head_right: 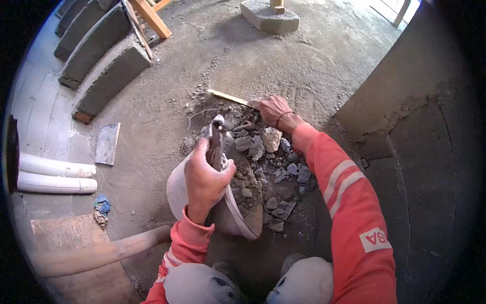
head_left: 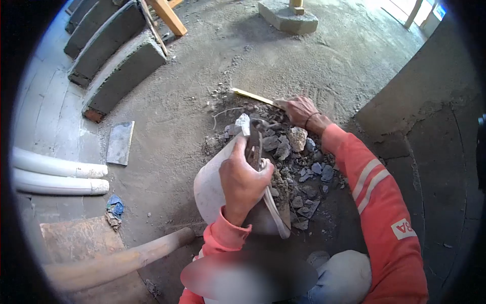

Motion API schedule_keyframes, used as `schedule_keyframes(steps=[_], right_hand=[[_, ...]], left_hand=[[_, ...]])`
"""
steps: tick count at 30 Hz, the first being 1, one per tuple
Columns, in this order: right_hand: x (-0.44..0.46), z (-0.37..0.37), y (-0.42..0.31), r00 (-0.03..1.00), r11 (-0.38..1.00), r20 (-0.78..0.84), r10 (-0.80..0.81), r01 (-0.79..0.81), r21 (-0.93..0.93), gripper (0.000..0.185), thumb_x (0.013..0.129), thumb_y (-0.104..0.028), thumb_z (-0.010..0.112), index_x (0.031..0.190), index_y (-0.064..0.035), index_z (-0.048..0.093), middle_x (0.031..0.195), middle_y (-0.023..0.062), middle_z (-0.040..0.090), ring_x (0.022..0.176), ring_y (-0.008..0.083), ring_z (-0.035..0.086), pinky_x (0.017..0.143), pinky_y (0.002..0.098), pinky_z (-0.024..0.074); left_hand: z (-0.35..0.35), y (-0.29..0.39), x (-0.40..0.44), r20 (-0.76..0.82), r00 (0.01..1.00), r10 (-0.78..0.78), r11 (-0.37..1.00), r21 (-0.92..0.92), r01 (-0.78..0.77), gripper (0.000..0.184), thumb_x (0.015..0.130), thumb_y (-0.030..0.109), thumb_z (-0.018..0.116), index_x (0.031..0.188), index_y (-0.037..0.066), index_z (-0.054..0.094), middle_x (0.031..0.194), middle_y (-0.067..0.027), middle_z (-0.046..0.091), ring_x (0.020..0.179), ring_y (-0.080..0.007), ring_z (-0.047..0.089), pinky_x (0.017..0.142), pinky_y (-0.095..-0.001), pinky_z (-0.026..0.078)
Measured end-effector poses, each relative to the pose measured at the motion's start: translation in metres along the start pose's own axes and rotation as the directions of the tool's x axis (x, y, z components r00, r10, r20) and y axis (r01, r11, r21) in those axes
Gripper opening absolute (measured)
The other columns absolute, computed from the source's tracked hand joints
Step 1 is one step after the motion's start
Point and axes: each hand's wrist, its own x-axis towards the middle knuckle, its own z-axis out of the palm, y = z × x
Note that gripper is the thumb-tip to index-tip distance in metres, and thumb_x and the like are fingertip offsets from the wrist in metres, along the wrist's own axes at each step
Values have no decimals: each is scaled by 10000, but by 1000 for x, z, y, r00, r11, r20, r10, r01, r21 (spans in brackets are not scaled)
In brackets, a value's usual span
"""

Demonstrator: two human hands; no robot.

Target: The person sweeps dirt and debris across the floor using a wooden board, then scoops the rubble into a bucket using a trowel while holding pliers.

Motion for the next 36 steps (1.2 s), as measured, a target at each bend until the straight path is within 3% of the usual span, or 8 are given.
schedule_keyframes(steps=[4,8,12,24,28,29,32,36], right_hand=[[-11,-31,-20,943,946,-74,324,-324,9,328,843,-80,461,1132,-147,601,743,168,641,698,341,642,578,441,512],[-5,-23,49,779,771,-277,562,-615,-163,197,877,-136,458,959,-82,630,788,182,654,769,333,662,649,470,516],[20,14,112,730,708,-295,616,-678,-199,211,873,-145,459,972,-83,634,864,182,661,828,355,654,676,472,513],[201,76,79,904,919,-164,395,-389,69,459,756,-121,553,1197,-244,586,1068,185,626,1012,373,590,854,453,481],[187,38,27,924,934,139,355,-357,-12,489,721,-63,554,1170,-246,618,1012,158,651,947,375,613,840,440,503],[168,43,17,982,983,-62,180,-177,54,502,701,-32,535,1146,-241,635,966,160,660,905,381,623,817,442,520],[140,60,12,995,992,-32,95,-97,-83,582,672,5,516,1172,-273,626,947,187,653,867,370,635,773,441,540],[97,69,-7,999,989,14,29,-31,148,548,676,-32,547,1157,-279,633,997,152,657,873,373,635,789,434,533]], left_hand=[[-5,5,-12,55,996,-72,997,10,72,442,653,173,684,1048,52,528,707,-160,627,686,-386,624,621,-451,484],[-3,0,-10,11,999,-42,999,-16,42,377,664,123,681,1005,39,543,660,-133,591,626,-325,626,591,-396,480],[-2,-4,-2,90,989,-120,991,-56,125,388,664,125,672,1020,51,539,700,-154,614,657,-349,633,598,-407,487],[8,-24,21,188,971,-150,975,-134,176,452,683,99,671,1099,51,498,757,-149,628,692,-338,642,614,-403,498],[4,-21,23,167,976,-139,975,-147,164,417,681,94,668,1065,52,510,754,-149,623,713,-348,644,625,-403,498],[3,-20,23,172,974,-150,975,-138,175,407,679,93,665,1055,55,514,748,-149,623,711,-350,642,624,-405,495],[4,-17,18,134,985,-106,985,-120,123,392,670,85,658,1036,57,522,714,-139,613,684,-352,634,618,-407,489],[-3,-9,2,93,993,-70,994,-79,77,375,656,90,660,1005,45,532,702,-148,593,648,-349,618,605,-404,478]])
